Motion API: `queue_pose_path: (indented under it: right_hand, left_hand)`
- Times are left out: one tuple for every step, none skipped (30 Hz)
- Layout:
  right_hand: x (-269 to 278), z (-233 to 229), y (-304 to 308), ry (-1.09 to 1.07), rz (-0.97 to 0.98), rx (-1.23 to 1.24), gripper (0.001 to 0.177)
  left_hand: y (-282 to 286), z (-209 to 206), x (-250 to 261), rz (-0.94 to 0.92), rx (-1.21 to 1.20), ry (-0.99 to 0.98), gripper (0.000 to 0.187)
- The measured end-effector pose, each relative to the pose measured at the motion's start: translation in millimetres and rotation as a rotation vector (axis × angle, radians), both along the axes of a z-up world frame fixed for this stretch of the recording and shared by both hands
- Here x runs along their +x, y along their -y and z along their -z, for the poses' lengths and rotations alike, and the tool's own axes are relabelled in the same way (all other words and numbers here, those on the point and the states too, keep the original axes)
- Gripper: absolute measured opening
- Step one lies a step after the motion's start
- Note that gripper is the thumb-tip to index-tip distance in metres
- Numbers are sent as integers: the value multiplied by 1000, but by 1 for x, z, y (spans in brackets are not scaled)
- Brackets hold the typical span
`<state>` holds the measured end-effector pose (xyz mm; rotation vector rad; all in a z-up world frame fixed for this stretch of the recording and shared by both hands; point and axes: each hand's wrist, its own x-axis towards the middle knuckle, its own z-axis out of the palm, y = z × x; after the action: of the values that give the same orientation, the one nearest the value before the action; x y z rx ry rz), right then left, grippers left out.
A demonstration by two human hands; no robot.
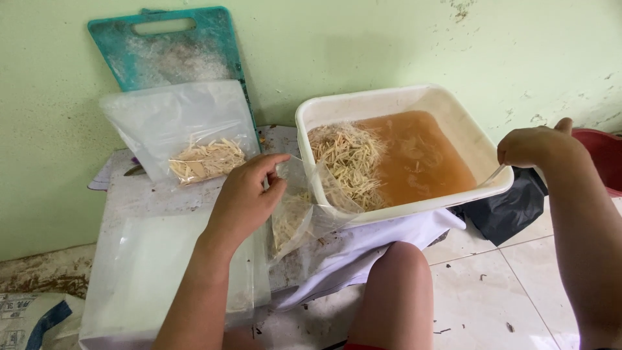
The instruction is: Scooping shredded fruit from a container of liquid and placing it into a plastic bag.
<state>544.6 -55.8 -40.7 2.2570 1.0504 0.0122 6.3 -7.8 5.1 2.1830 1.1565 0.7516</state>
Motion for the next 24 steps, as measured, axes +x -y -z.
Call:
queue_pose_path:
  right_hand:
    - [-6, -1, 1, 1, 0, 0, 44]
    - [-12, -2, 2, -66, 13, -10, 44]
    - [-18, -3, 3, -132, 26, -21, 43]
    - [-18, 2, 5, -132, 27, -21, 43]
    - [-18, 7, 6, -156, 11, 9, 40]
    - [-19, 11, 7, -181, -5, 39, 38]
    - [-14, 19, 8, -181, -5, 39, 38]
    - [-9, 27, 9, -186, -7, 101, 38]
    - [-5, 36, 10, -190, -8, 163, 40]
    - [-1, 42, 7, -191, -8, 160, 40]
    - [3, 49, 5, -193, -8, 208, 39]
    - [8, 55, 3, -194, -7, 257, 39]
    - [10, 64, -3, -194, -6, 255, 39]
    - [12, 73, -10, -177, -5, 306, 37]
    - [14, 81, -18, -160, -3, 356, 34]
    - [16, 90, -26, -162, -3, 355, 34]
    - [18, 99, -34, -208, 4, 432, 29]
    - [20, 108, -44, -254, 11, 512, 26]
    - [18, 111, -52, -255, 11, 512, 26]
    - [16, 116, -61, -343, 26, 537, 32]
    - [13, 120, -69, -430, 42, 561, 41]
    - [20, 131, -85, -432, 41, 563, 41]
    - [27, 142, -100, -423, 67, 508, 41]
    - [34, 153, -115, -414, 94, 451, 42]
  left_hand:
    - [0, 1, -1, 0, 0, 1, 42]
    - [0, 2, -2, 2, 24, 35, 42]
    - [0, 4, -2, 4, 47, 70, 42]
    - [0, 5, -3, 5, 47, 70, 42]
    - [1, 5, -3, 6, 39, 94, 42]
    - [1, 5, -4, 6, 32, 116, 41]
    - [0, 6, -4, 6, 32, 116, 41]
    - [0, 6, -4, 4, 36, 113, 41]
    - [0, 6, -4, 2, 40, 111, 41]
    - [0, 6, -3, 1, 37, 109, 41]
    - [0, 6, -3, 6, 33, 106, 41]
    - [0, 6, -2, 13, 30, 104, 41]
    - [0, 6, -1, 14, 29, 103, 41]
    - [0, 5, 0, 12, 16, 87, 43]
    - [0, 5, 0, 11, 4, 70, 44]
    - [1, 4, 0, 11, 2, 69, 44]
    - [2, 4, 0, 15, 7, 85, 43]
    - [2, 3, 0, 18, 14, 102, 43]
    - [1, 4, 0, 17, 15, 101, 43]
    - [0, 5, 0, 15, 22, 103, 43]
    - [-1, 5, -1, 13, 30, 106, 42]
    - [0, 3, -2, 12, 32, 104, 42]
    - [0, 1, -3, 25, -28, 131, 44]
    - [1, -1, -3, 37, -91, 158, 46]
